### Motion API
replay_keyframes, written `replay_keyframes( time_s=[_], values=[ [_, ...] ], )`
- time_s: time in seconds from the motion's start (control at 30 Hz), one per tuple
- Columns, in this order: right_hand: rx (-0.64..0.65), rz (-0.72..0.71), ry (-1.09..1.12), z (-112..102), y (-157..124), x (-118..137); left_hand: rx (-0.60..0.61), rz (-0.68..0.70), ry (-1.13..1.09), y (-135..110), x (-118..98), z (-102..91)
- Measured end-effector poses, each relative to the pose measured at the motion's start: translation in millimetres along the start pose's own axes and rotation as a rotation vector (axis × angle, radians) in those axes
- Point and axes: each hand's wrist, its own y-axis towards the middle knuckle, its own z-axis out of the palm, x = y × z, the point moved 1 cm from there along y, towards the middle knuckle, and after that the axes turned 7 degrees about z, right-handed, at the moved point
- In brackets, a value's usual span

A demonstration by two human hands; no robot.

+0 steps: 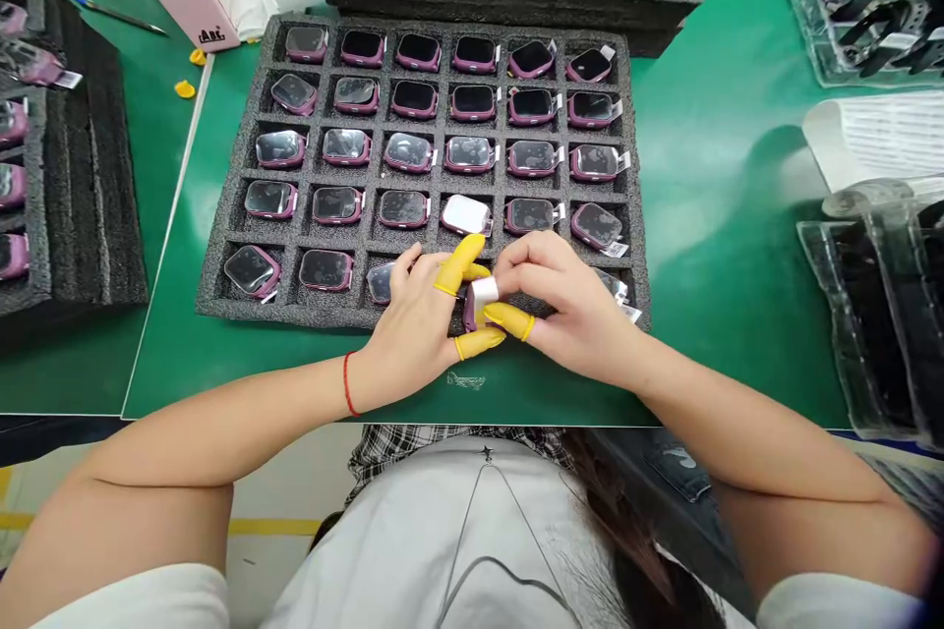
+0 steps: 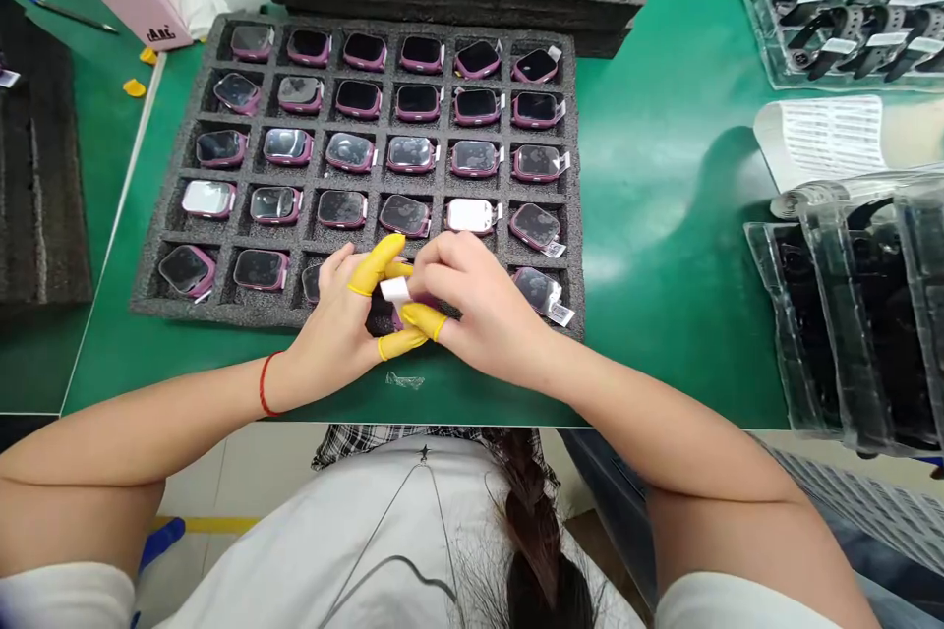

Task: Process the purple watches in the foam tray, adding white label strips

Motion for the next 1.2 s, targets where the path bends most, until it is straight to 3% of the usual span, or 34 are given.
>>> replay_keyframes(
  time_s=[0.1, 0.27, 0.4, 0.57, 0.9, 1.2],
  values=[
    [-0.018, -0.149, 0.084, 9, -6, -1, 0.0, -0.03, -0.08, 1, 0, -5.3],
    [-0.004, -0.345, -0.127, 2, -12, -7, -0.036, -0.004, -0.183, 1, 2, -10.3],
    [0.154, -0.275, -0.044, -7, -11, -4, -0.073, 0.026, -0.163, 1, 3, -8.9],
    [0.096, -0.187, -0.086, -6, -12, 1, -0.076, -0.018, -0.231, 3, 0, -9.8],
    [0.042, -0.32, -0.495, -11, -17, 13, -0.078, 0.0, -0.223, 5, -3, -10.0],
    [0.045, -0.325, -0.535, -12, -20, 19, -0.07, 0.002, -0.204, 6, -4, -9.4]
  ],
)
